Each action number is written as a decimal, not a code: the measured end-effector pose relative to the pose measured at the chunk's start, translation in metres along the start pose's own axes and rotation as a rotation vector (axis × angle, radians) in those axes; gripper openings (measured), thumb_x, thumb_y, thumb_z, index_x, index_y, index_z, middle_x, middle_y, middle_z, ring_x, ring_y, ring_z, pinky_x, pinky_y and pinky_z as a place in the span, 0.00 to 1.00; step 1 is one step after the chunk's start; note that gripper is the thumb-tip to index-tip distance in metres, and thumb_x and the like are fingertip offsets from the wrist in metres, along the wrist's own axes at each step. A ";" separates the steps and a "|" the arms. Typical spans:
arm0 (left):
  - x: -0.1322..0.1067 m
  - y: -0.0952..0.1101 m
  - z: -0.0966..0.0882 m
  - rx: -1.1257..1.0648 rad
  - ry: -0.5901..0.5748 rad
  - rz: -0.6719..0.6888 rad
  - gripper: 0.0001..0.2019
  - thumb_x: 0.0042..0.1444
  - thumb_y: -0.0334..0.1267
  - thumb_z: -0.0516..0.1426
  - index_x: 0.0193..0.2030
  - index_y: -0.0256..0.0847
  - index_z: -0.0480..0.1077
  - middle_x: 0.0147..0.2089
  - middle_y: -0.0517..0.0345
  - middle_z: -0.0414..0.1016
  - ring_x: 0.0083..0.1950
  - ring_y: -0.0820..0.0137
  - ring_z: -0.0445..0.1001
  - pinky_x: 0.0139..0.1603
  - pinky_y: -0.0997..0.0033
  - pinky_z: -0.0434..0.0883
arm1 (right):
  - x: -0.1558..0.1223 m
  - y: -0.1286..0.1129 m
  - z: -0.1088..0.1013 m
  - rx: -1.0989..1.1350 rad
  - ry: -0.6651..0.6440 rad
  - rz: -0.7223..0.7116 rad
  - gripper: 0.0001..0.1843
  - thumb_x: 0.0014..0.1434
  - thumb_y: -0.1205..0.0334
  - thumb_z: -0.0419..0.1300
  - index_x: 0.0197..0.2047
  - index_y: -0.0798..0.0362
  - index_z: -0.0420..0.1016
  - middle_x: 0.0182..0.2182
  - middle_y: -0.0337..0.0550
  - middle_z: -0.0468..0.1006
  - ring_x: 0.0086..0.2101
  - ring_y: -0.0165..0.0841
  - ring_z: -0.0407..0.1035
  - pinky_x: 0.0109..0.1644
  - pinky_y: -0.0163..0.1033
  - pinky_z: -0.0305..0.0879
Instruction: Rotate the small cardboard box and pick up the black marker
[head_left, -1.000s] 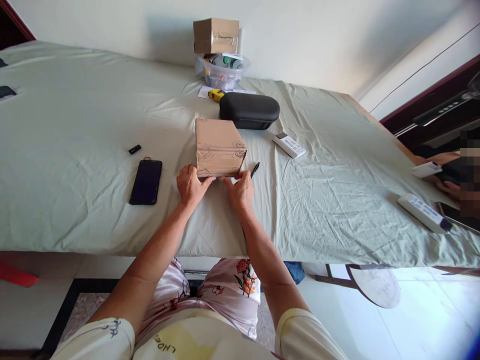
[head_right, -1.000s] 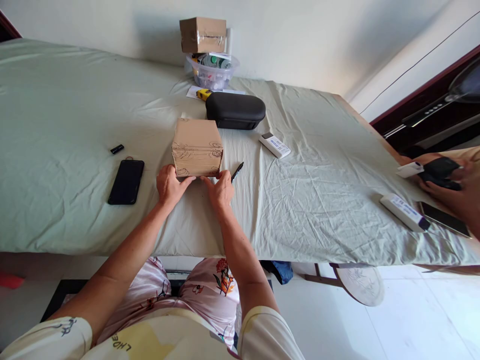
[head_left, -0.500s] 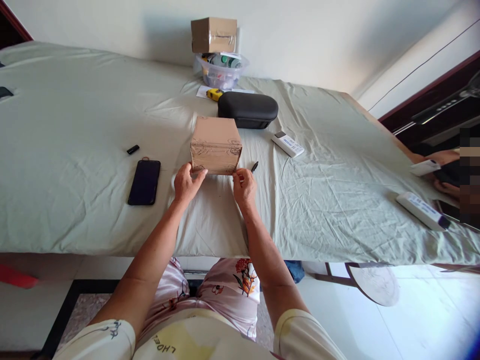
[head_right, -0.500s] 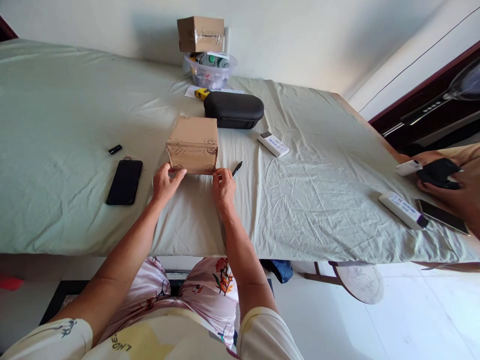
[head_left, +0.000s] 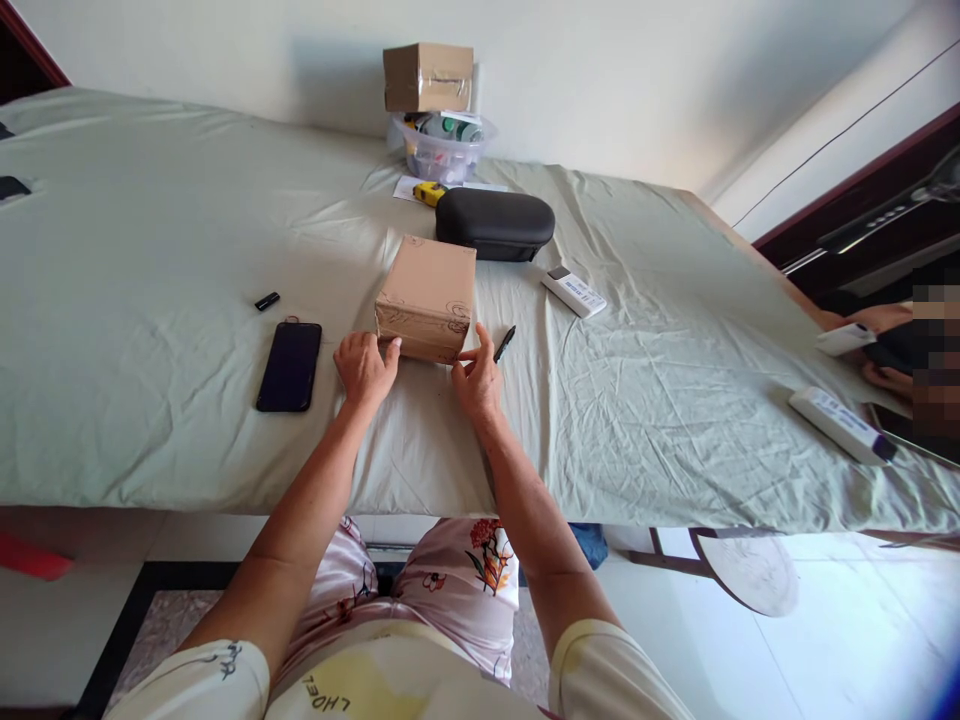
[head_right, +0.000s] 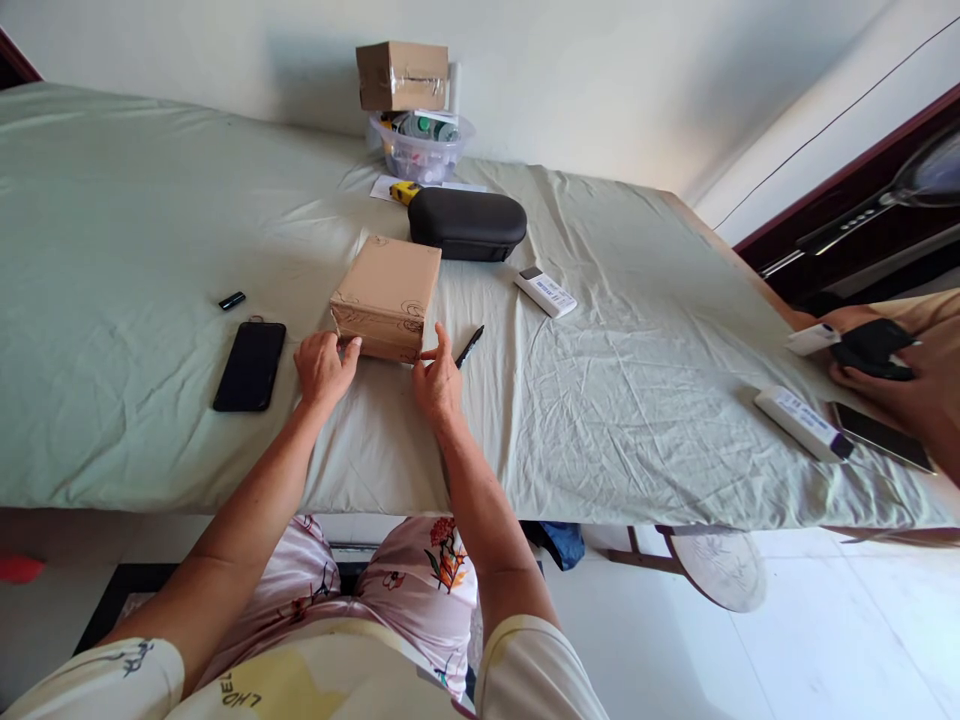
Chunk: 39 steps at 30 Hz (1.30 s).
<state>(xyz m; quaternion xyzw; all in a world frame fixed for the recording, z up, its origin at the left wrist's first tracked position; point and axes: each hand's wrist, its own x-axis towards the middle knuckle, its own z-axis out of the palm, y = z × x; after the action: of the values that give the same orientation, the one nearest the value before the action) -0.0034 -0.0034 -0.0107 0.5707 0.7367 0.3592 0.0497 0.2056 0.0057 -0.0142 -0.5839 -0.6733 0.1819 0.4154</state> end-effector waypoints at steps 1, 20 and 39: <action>-0.001 -0.001 0.000 0.008 0.005 0.005 0.17 0.67 0.52 0.55 0.40 0.41 0.73 0.54 0.30 0.79 0.65 0.38 0.72 0.67 0.32 0.65 | -0.001 -0.001 0.000 -0.014 -0.005 -0.006 0.44 0.58 0.65 0.56 0.78 0.53 0.53 0.42 0.45 0.87 0.29 0.33 0.74 0.40 0.41 0.73; -0.009 0.023 0.007 -0.246 0.170 0.407 0.33 0.68 0.63 0.55 0.69 0.42 0.72 0.85 0.36 0.45 0.85 0.40 0.47 0.80 0.37 0.55 | -0.008 -0.018 0.004 -0.177 -0.305 -0.072 0.37 0.66 0.63 0.55 0.78 0.47 0.62 0.41 0.42 0.87 0.35 0.34 0.79 0.41 0.37 0.73; -0.004 0.008 -0.007 -0.431 0.342 0.548 0.12 0.72 0.38 0.51 0.52 0.42 0.74 0.59 0.43 0.81 0.63 0.60 0.79 0.68 0.53 0.73 | -0.006 -0.033 0.004 -0.359 0.177 -0.557 0.22 0.75 0.60 0.55 0.68 0.39 0.75 0.62 0.50 0.78 0.62 0.43 0.70 0.67 0.53 0.63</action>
<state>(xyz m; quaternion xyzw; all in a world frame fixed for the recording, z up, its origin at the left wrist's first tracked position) 0.0013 -0.0092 -0.0019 0.6547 0.4622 0.5957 -0.0527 0.1812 -0.0078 0.0057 -0.4551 -0.7895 -0.1114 0.3965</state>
